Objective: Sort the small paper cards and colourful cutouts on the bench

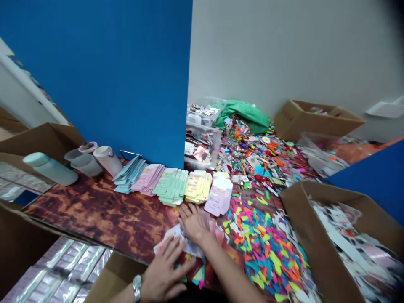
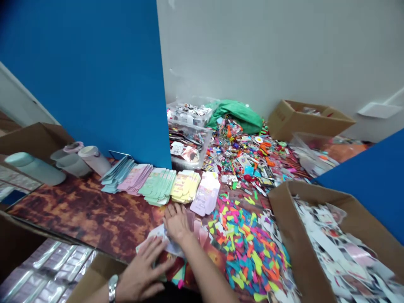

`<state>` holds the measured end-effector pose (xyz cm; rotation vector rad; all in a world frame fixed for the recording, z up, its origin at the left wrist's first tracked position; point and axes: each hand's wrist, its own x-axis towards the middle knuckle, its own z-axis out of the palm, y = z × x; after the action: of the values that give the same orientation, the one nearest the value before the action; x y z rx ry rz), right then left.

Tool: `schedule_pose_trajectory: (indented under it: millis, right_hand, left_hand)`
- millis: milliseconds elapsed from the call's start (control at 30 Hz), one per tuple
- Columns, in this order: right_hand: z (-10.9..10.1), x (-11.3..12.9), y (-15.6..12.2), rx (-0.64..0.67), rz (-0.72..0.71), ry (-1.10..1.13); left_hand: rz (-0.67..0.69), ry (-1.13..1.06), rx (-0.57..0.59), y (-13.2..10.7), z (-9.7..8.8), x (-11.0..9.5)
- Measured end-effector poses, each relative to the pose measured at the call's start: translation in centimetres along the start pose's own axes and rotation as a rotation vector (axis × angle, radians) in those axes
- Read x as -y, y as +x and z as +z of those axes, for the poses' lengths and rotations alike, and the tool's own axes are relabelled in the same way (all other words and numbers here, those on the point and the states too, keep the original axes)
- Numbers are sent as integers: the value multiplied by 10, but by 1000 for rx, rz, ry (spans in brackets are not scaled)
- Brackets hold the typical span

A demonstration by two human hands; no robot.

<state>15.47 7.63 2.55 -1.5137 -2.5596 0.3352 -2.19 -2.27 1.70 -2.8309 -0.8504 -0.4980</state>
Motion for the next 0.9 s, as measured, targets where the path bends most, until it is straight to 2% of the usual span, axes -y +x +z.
schedule_pose_trajectory:
  millis: [67,167,233,367,500,600,733,900]
  right_hand:
    - [1,-1,-2,0,-9,-7]
    - [0,-2,-3,31,-26,-6]
    - [-4,-3,-4,47,-53,1]
    - [-3,0,0,13,-59,-14]
    - [14,0,7,-4,-1,-64]
    - [18,-1,4,-1,-60,-70]
    - [4,3,-7,35,-139,-45]
    - [-9,11,-7,63,-156,-22]
  left_hand:
    - [71,116,-64,0,9,-6]
    - [60,298,-137,6,29,0]
    - [33,327,-167,10,35,5]
    - [59,221,-111,14,22,3]
    - [108,78,12,15,4,0]
    - [105,-66,103,15,-1,2]
    - [56,-154,145,16,0,3]
    - [22,-184,120,20,-2,0]
